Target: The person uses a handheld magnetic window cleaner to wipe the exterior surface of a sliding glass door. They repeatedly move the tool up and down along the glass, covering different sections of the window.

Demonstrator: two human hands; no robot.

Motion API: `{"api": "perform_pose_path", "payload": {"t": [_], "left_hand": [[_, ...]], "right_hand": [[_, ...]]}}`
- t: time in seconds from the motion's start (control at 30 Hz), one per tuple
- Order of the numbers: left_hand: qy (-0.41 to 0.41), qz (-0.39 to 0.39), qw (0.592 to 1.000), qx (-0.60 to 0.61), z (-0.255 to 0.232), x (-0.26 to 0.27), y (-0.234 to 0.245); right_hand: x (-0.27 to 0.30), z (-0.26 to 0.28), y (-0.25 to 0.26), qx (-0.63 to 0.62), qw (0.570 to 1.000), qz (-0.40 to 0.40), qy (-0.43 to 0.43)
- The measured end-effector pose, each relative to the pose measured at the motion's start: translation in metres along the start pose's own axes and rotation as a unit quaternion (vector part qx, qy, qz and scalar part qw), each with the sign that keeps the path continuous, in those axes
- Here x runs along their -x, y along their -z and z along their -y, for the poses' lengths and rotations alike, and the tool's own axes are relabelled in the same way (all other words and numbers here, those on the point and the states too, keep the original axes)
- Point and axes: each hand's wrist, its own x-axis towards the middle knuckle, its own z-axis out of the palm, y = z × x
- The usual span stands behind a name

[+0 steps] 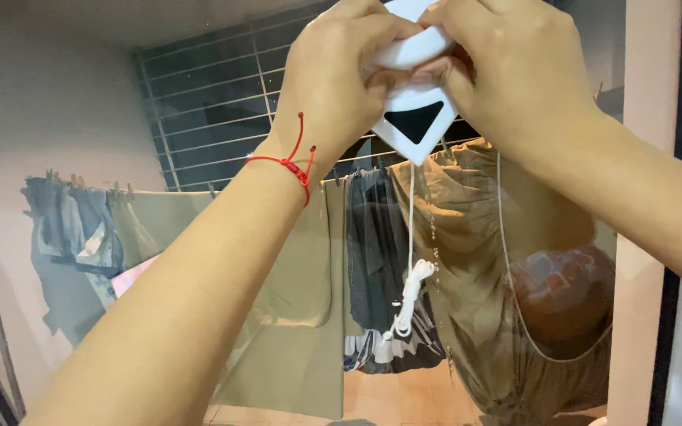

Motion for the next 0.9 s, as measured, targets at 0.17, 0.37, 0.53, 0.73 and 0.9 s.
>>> {"api": "perform_pose_path", "payload": {"t": [0.17,0.37,0.53,0.73,0.9], "left_hand": [[-0.011,0.024,0.999,0.022,-0.01,0.012,0.008],[0.0,0.054,0.998,0.031,-0.024,0.027,0.013],[-0.005,0.056,0.998,0.024,-0.028,0.034,0.011],[-0.028,0.063,0.997,0.031,-0.036,0.044,0.012],[-0.039,0.062,0.997,0.031,-0.036,0.055,0.009]], "right_hand": [[0.007,0.02,0.01,-0.009,1.0,0.009,-0.003],[0.025,0.036,0.014,-0.011,0.999,0.008,-0.037],[0.035,0.042,0.015,-0.002,0.999,0.002,-0.036],[0.052,0.05,0.014,0.023,0.999,-0.007,-0.033],[0.061,0.063,0.02,0.029,0.998,0.003,-0.051]]}}
